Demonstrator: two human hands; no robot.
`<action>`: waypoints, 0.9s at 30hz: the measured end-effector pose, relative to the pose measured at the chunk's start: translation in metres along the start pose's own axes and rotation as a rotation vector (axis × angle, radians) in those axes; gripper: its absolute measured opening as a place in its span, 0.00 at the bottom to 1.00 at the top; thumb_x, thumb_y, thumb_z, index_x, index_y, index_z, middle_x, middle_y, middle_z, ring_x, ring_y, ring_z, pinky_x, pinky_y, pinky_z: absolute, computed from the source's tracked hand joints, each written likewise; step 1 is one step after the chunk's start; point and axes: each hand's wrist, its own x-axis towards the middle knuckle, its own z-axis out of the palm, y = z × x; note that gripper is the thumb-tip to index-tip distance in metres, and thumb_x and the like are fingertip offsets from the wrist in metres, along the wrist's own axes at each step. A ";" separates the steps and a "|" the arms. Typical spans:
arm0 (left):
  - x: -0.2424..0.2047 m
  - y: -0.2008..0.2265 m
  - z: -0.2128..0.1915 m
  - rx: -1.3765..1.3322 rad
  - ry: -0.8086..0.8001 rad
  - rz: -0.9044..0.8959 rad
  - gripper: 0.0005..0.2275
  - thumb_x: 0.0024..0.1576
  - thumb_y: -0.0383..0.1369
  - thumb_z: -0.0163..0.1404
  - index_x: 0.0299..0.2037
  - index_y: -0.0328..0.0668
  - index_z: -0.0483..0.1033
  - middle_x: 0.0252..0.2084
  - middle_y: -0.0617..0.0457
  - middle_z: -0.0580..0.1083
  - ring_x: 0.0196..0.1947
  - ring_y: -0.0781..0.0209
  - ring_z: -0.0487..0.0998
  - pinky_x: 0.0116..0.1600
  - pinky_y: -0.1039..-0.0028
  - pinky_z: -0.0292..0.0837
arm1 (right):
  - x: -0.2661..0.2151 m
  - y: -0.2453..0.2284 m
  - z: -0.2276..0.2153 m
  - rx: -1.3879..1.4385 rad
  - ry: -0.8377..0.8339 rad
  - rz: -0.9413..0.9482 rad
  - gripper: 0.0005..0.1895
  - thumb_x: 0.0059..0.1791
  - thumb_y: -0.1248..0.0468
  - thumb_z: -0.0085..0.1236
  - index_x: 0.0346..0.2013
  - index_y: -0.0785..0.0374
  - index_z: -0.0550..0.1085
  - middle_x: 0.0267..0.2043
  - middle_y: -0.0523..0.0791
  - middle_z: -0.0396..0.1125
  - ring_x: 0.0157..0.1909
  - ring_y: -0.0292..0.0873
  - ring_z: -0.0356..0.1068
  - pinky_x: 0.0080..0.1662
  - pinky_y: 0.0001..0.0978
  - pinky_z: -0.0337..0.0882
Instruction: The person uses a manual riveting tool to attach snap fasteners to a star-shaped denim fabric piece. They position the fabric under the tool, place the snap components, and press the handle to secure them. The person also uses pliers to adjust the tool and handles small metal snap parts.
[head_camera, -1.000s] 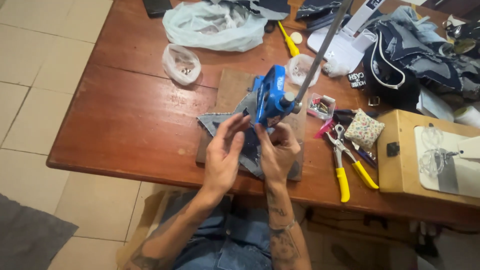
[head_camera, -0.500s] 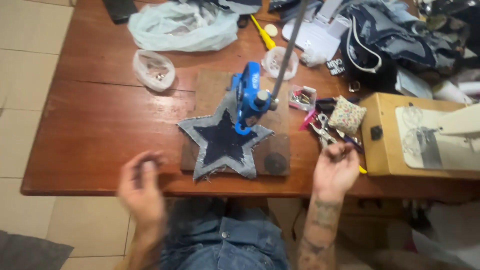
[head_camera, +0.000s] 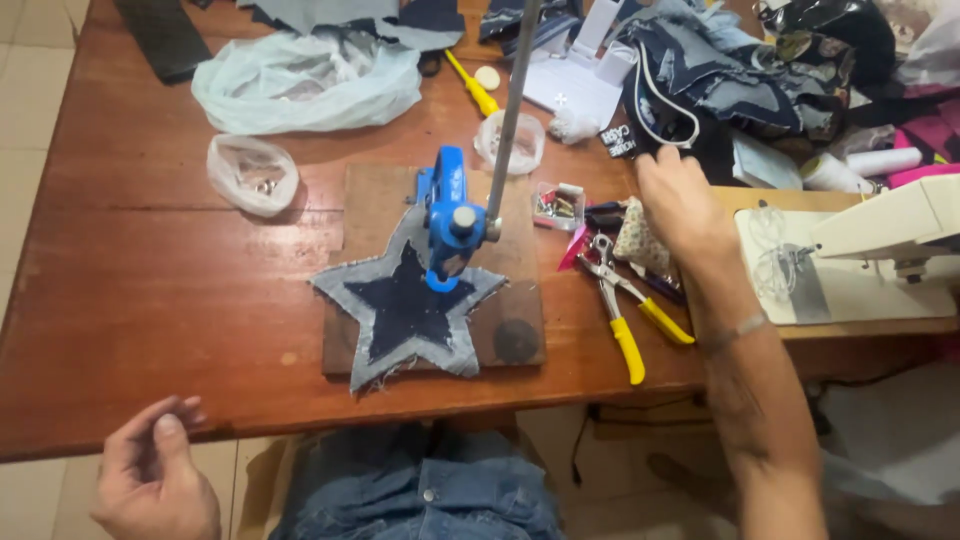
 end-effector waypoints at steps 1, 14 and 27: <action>0.001 0.008 0.002 -0.003 0.000 0.006 0.06 0.94 0.14 0.50 0.72 0.13 0.81 0.60 0.27 0.85 0.53 0.43 0.88 0.66 0.62 0.87 | 0.021 0.006 0.001 0.002 0.006 0.003 0.15 0.66 0.80 0.40 0.63 0.73 0.73 0.62 0.63 0.67 0.59 0.69 0.71 0.58 0.72 0.79; 0.012 -0.063 0.021 0.053 -0.001 0.000 0.08 1.00 0.21 0.48 0.79 0.17 0.77 0.65 0.26 0.83 0.62 0.43 0.88 0.75 0.62 0.84 | 0.069 0.015 0.050 0.880 -0.037 0.083 0.14 0.69 0.55 0.54 0.45 0.58 0.77 0.45 0.47 0.77 0.44 0.45 0.73 0.47 0.41 0.68; 0.028 -0.080 0.051 0.605 0.077 0.327 0.09 0.88 0.20 0.70 0.73 0.30 0.99 0.64 0.25 0.89 0.60 0.29 0.88 0.69 0.46 0.88 | 0.098 -0.002 0.085 0.261 0.292 -0.413 0.24 0.64 0.77 0.51 0.73 0.70 0.83 0.62 0.62 0.79 0.54 0.67 0.81 0.58 0.63 0.83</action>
